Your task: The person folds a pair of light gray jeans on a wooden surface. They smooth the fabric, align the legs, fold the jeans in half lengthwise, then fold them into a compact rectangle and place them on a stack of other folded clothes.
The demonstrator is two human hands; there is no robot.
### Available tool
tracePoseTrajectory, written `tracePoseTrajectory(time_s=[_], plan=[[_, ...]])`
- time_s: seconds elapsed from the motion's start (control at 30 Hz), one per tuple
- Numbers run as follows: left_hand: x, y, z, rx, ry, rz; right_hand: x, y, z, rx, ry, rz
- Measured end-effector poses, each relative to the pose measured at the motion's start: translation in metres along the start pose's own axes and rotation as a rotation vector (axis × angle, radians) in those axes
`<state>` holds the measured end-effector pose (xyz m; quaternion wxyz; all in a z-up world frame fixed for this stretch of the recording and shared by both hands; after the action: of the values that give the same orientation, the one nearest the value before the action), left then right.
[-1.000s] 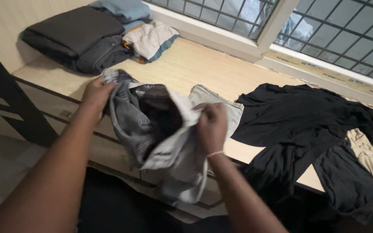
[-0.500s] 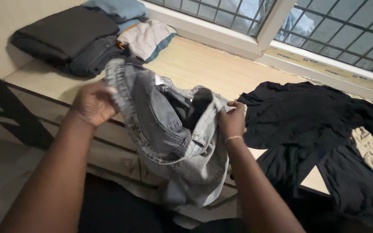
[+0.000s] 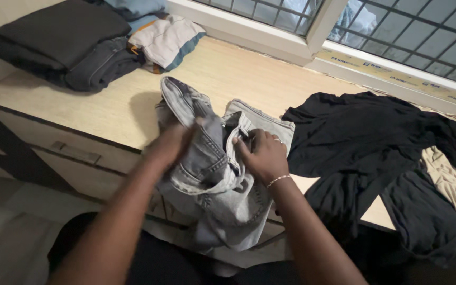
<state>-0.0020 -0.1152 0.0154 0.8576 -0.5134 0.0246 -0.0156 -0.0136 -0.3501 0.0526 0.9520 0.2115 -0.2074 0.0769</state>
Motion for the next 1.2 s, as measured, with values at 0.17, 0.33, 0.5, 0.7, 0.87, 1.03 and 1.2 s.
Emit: tracePoseTrajectory(time_s=[0.17,0.33,0.5,0.7,0.87,1.03,1.2], plan=[[-0.057,-0.03,-0.014,0.729,-0.51,-0.379,-0.008,0.009,0.007,-0.003,-0.036,0.034],[-0.076,-0.038,-0.023,0.891,-0.297,-0.254,-0.012,-0.004,-0.012,-0.031,0.289,-0.104],[-0.135,-0.035,-0.014,0.529,0.272,0.062,-0.054,0.024,-0.013,0.659,0.823,-0.01],[-0.154,-0.05,0.031,-0.041,0.44,0.235,-0.074,-0.018,-0.017,0.801,1.041,-0.273],[-0.084,-0.058,0.116,-0.795,-0.147,-0.123,-0.01,-0.11,-0.007,1.612,0.444,-0.589],[-0.019,-0.053,0.124,-0.859,-0.348,-0.421,0.025,-0.164,-0.023,1.824,0.034,-0.675],[0.026,-0.002,0.056,0.379,-0.265,-0.082,0.02,-0.154,-0.021,1.472,-0.059,-0.688]])
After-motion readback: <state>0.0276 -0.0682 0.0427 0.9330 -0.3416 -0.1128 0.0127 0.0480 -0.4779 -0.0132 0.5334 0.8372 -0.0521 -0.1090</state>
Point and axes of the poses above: each hand's wrist, its own x-axis towards the middle knuckle, its own z-axis out of the back of the hand, y = z × x, the point moved 9 cm from there along x, towards the middle knuckle, and after that the axes turned 6 degrees about -y, right-handed, at the moved point
